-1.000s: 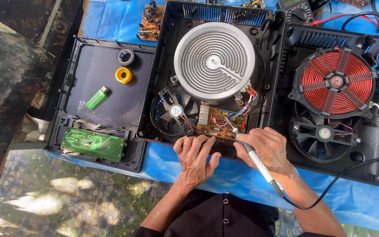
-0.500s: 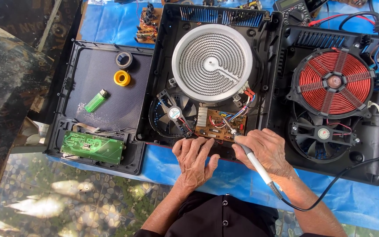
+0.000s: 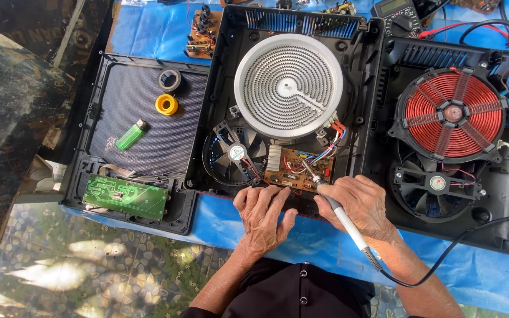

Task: A person uses a soldering iron to repair or assemble components on a circuit board inside an induction cooker.

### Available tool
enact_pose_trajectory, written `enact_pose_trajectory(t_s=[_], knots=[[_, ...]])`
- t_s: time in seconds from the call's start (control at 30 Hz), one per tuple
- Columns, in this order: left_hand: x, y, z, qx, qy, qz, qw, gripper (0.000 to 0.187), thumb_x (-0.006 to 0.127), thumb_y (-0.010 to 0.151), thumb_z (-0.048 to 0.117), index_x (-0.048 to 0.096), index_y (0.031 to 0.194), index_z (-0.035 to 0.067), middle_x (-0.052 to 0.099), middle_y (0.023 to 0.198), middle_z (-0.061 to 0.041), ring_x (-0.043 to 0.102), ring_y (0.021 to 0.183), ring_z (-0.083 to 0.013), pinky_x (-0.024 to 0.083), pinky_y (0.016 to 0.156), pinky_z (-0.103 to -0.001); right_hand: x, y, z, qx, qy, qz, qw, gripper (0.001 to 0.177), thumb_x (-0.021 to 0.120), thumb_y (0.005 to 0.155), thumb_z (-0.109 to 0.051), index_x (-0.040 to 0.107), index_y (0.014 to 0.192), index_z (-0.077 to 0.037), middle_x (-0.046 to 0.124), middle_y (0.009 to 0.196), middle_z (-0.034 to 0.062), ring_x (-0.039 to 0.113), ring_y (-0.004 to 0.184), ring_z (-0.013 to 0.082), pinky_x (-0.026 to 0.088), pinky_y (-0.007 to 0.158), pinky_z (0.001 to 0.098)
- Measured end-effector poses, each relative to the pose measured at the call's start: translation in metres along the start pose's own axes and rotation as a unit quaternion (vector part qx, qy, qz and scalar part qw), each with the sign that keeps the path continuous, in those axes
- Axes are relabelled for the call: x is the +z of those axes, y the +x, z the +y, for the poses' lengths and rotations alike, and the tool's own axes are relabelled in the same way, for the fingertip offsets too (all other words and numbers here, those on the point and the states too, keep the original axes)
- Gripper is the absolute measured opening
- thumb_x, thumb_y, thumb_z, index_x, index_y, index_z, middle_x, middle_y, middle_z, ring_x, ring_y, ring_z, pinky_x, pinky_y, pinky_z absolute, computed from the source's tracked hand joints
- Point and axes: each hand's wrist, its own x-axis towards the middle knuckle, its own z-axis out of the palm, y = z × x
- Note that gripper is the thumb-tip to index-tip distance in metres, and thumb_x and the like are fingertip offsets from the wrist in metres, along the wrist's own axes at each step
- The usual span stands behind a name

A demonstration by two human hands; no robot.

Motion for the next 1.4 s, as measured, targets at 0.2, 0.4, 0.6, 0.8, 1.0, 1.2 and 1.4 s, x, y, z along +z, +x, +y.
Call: enact_pose_trajectory(t_s=[0.2, 0.4, 0.6, 0.8, 1.0, 1.2, 1.4], knots=[[0.0002, -0.0003, -0.0004, 0.000, 0.001, 0.005, 1.000, 0.042, 0.046, 0.107, 0.042, 0.073, 0.112, 0.010, 0.060, 0.098, -0.009, 0.055, 0.087, -0.0251, 0.038, 0.089, -0.041, -0.0019, 0.0019, -0.0001, -0.009, 0.006, -0.007, 1.000, 0.014, 0.070, 0.097, -0.026, 0.071, 0.102, -0.013, 0.057, 0.066, 0.0013, 0.062, 0.056, 0.0196, 0.048, 0.053, 0.0271], [0.0010, 0.0009, -0.0005, 0.004, -0.002, 0.012, 1.000, 0.042, 0.046, 0.108, 0.042, 0.073, 0.111, 0.010, 0.060, 0.097, -0.009, 0.054, 0.086, -0.0251, 0.038, 0.089, -0.041, -0.0013, 0.0029, -0.0006, -0.011, 0.006, -0.005, 1.000, 0.015, 0.070, 0.097, -0.026, 0.071, 0.102, -0.012, 0.056, 0.066, 0.0019, 0.062, 0.056, 0.0203, 0.047, 0.053, 0.0272], [0.0011, -0.0034, -0.0019, 0.007, 0.003, 0.013, 1.000, 0.043, 0.046, 0.107, 0.043, 0.073, 0.111, 0.009, 0.061, 0.097, -0.009, 0.056, 0.085, -0.0258, 0.039, 0.088, -0.041, -0.0008, 0.0015, -0.0030, -0.016, 0.003, -0.004, 1.000, 0.015, 0.071, 0.096, -0.025, 0.071, 0.102, -0.011, 0.058, 0.067, 0.0029, 0.063, 0.058, 0.0214, 0.048, 0.055, 0.0282], [0.0011, -0.0012, -0.0032, 0.011, 0.004, 0.020, 1.000, 0.044, 0.046, 0.107, 0.043, 0.073, 0.109, 0.009, 0.061, 0.096, -0.009, 0.056, 0.084, -0.0261, 0.039, 0.087, -0.042, -0.0017, 0.0030, -0.0014, -0.023, -0.001, -0.007, 1.000, 0.017, 0.070, 0.098, -0.027, 0.071, 0.105, -0.011, 0.057, 0.068, 0.0027, 0.064, 0.059, 0.0211, 0.047, 0.056, 0.0282], [0.0020, -0.0050, -0.0023, 0.015, 0.005, 0.026, 1.000, 0.044, 0.046, 0.106, 0.043, 0.073, 0.109, 0.009, 0.061, 0.096, -0.009, 0.056, 0.083, -0.0263, 0.039, 0.086, -0.042, -0.0022, 0.0026, -0.0033, -0.027, -0.006, -0.014, 1.000, 0.016, 0.070, 0.099, -0.026, 0.071, 0.105, -0.011, 0.057, 0.068, 0.0023, 0.063, 0.060, 0.0209, 0.047, 0.057, 0.0283], [0.0012, -0.0020, -0.0028, 0.025, 0.009, 0.024, 0.999, 0.046, 0.043, 0.108, 0.043, 0.073, 0.109, 0.008, 0.061, 0.095, -0.009, 0.055, 0.083, -0.0258, 0.039, 0.087, -0.041, -0.0019, 0.0000, -0.0016, -0.030, -0.016, -0.012, 0.999, 0.017, 0.070, 0.099, -0.026, 0.070, 0.105, -0.011, 0.057, 0.069, 0.0022, 0.063, 0.061, 0.0207, 0.047, 0.058, 0.0283], [0.0037, -0.0072, -0.0022, 0.024, 0.010, 0.035, 0.999, 0.045, 0.045, 0.107, 0.043, 0.073, 0.110, 0.008, 0.062, 0.096, -0.010, 0.056, 0.084, -0.0266, 0.040, 0.088, -0.042, -0.0014, -0.0019, -0.0034, -0.037, -0.016, -0.011, 0.999, 0.017, 0.071, 0.099, -0.025, 0.070, 0.107, -0.011, 0.057, 0.072, 0.0030, 0.064, 0.063, 0.0212, 0.047, 0.059, 0.0290]])
